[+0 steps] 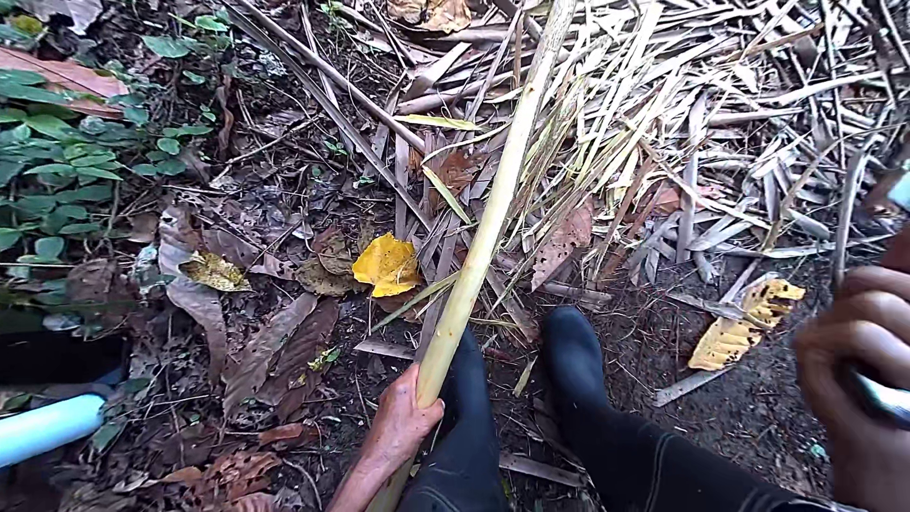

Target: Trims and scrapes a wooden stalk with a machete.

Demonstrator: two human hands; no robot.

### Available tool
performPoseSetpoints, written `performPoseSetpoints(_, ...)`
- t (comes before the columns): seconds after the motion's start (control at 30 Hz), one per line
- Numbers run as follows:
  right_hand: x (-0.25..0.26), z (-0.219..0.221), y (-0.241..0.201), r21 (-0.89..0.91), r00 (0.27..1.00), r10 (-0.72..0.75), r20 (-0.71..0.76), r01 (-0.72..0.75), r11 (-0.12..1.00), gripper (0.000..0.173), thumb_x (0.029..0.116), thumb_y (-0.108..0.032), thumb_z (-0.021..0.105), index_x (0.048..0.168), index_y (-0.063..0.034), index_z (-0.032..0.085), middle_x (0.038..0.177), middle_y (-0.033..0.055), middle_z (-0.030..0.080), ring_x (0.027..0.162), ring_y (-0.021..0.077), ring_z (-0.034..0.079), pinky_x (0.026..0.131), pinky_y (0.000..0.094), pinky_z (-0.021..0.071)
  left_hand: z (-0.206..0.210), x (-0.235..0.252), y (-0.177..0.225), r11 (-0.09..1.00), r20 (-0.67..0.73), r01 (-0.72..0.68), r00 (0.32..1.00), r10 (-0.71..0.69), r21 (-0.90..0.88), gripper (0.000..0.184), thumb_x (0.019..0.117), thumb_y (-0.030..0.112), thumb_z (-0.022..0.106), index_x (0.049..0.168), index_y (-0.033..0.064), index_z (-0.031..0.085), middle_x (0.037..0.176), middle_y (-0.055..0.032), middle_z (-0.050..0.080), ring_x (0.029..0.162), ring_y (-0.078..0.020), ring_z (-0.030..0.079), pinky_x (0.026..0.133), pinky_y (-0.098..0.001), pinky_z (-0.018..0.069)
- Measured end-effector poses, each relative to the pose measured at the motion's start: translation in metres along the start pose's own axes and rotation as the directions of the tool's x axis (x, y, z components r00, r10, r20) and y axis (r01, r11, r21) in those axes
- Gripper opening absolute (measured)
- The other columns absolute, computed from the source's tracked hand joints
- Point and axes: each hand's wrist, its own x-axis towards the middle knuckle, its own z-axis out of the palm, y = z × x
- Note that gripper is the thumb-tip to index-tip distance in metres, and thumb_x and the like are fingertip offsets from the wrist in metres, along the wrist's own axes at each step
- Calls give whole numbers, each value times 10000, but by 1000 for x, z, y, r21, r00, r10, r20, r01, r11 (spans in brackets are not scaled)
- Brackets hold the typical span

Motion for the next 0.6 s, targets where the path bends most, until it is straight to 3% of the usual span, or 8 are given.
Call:
performPoseSetpoints(0.07, 36, 7, 44, -238, 996, 38, 87, -16, 971, 690, 1052, -627, 67, 1267, -211, 574, 662, -82, 509, 448, 1, 428, 419, 148, 392, 3, -2, 1, 1000, 10, -7, 1000, 7, -1, 492, 751, 207, 789, 1180, 25, 635, 964, -128, 676, 890, -270, 670, 810, -501, 544)
performPoseSetpoints(0.13, 59, 5, 79, -533, 995, 96, 24, -69, 843, 692, 1054, -621, 17, 1329, -273, 548, 611, -83, 455, 415, 29, 401, 391, 190, 392, 3, -3, 1, 1000, 6, -27, 1000, 27, -2, 496, 741, 215, 785, 1176, 27, 639, 954, -125, 677, 878, -267, 672, 802, -497, 547)
performPoseSetpoints(0.17, 68, -1, 88, -705, 991, 131, 5, -90, 704, 650, 1069, -598, 52, 1368, -267, 525, 605, -69, 440, 404, 41, 392, 377, 205, 396, 3, -4, 1, 1000, 5, -29, 1000, 29, -7, 499, 741, 218, 788, 1178, 29, 641, 949, -122, 677, 876, -266, 672, 800, -496, 549)
performPoseSetpoints(0.23, 86, -17, 87, -966, 976, 212, 59, 3, 257, 599, 1091, -561, 186, 1396, -178, 532, 623, -13, 451, 402, 92, 385, 363, 255, 391, 3, -6, 0, 999, -5, -44, 999, 44, -11, 496, 725, 226, 784, 1158, 29, 643, 921, -111, 673, 849, -258, 670, 775, -492, 547)
performPoseSetpoints(0.3, 102, -38, 78, -939, 934, 283, 217, 279, -202, 507, 1100, -474, 335, 1323, -113, 613, 635, 38, 529, 439, 162, 461, 399, 362, 424, 1, -10, -1, 998, -19, -63, 998, 62, -24, 504, 701, 239, 781, 1140, 29, 649, 901, -99, 669, 830, -244, 665, 755, -486, 546)
performPoseSetpoints(0.37, 105, -70, 74, -789, 888, 356, 290, 433, -437, 463, 1064, -445, 439, 1309, -113, 649, 673, 31, 597, 512, 173, 546, 484, 427, 489, -5, -14, 1, 997, -21, -62, 998, 61, -34, 500, 696, 235, 785, 1130, 27, 647, 890, -98, 663, 817, -244, 660, 741, -481, 544)
performPoseSetpoints(0.47, 100, -110, 70, -656, 837, 443, 321, 534, -534, 529, 1053, -466, 479, 1355, -62, 638, 823, 105, 700, 646, 261, 663, 596, 509, 564, -16, -22, 6, 999, -14, -44, 999, 44, -15, 494, 713, 243, 792, 1130, 22, 644, 881, -104, 659, 804, -254, 659, 727, -486, 541)
performPoseSetpoints(0.6, 124, -110, 58, -521, 791, 507, 343, 609, -598, 518, 1036, -467, 476, 1335, -80, 645, 908, 144, 722, 660, 335, 698, 545, 553, 554, -20, -27, 7, 999, -24, -50, 998, 50, -10, 496, 704, 264, 780, 1126, 38, 648, 880, -84, 655, 795, -225, 653, 715, -461, 539)
